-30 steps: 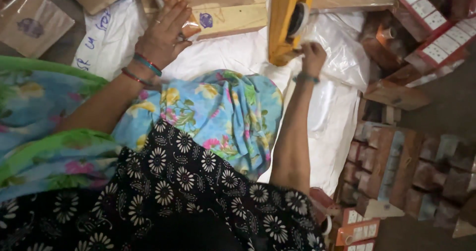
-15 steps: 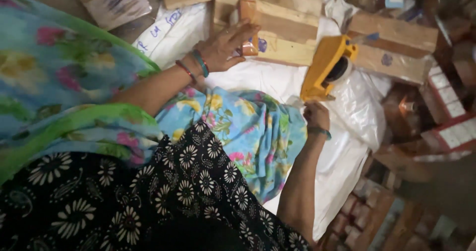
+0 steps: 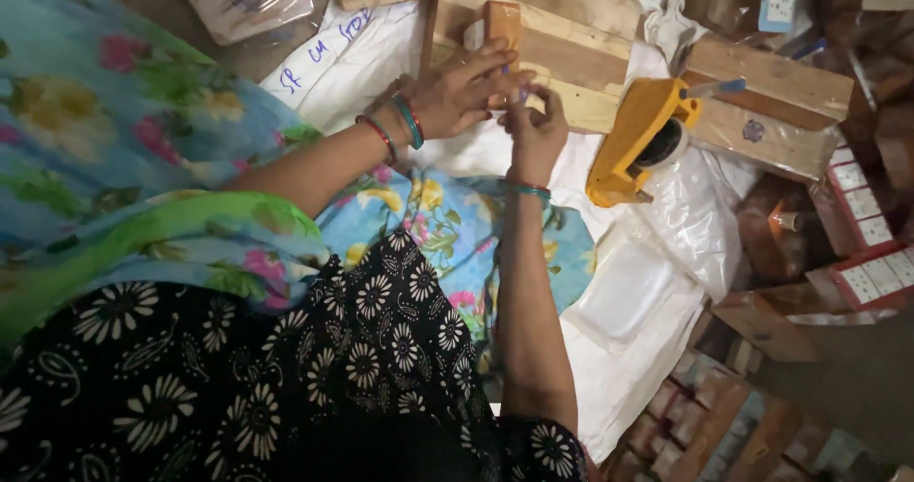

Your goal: The person places small electrical items into clear plastic bags and seals them using a yellow handheld heat sealer. They handle the items one at a time, seal the bags, and set the packaged items aside on a wooden board.

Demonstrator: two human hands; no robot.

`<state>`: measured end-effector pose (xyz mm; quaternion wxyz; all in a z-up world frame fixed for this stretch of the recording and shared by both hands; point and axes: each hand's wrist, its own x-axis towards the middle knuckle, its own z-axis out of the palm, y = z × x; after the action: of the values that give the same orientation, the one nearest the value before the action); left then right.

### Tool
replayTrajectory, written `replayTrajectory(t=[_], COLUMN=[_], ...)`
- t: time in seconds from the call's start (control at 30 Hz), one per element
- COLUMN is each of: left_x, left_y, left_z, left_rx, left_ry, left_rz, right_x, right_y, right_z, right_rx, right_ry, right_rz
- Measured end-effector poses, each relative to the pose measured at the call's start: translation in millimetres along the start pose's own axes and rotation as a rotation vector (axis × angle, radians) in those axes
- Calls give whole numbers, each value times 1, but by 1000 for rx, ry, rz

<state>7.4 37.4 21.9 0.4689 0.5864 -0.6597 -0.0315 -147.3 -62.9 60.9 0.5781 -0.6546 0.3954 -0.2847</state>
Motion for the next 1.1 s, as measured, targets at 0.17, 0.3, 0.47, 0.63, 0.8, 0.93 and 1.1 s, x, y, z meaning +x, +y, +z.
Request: replayTrajectory(t=[0.17,0.3,0.47,0.63,0.8,0.93,1.1], left_x=[-9,-7,2,6,3,-12,-20], left_y=[-10,-11,-18,-17,-10,-15,-28], left_z=[8,11,3,12,27,15,2], left_rx=[63,34,-114,-31,152,122,-61], left_ry=[-32,-26,3,18,57,135,90], left_rz=[52,7,34,-36,-99,-161,-339], right_x=[-10,-16,-9,11,18,20,8], right_y=[27,43,65,102,129,122,80], right_z=[-8,-7,1,8,-1,-26,-23], right_rx=[-82,-26,-137,-498,-513,-120,106], right_ry=[-56,-41,39,131,-12,1,123], right_rz=[-8,-66,-56,-294,-123,47,32])
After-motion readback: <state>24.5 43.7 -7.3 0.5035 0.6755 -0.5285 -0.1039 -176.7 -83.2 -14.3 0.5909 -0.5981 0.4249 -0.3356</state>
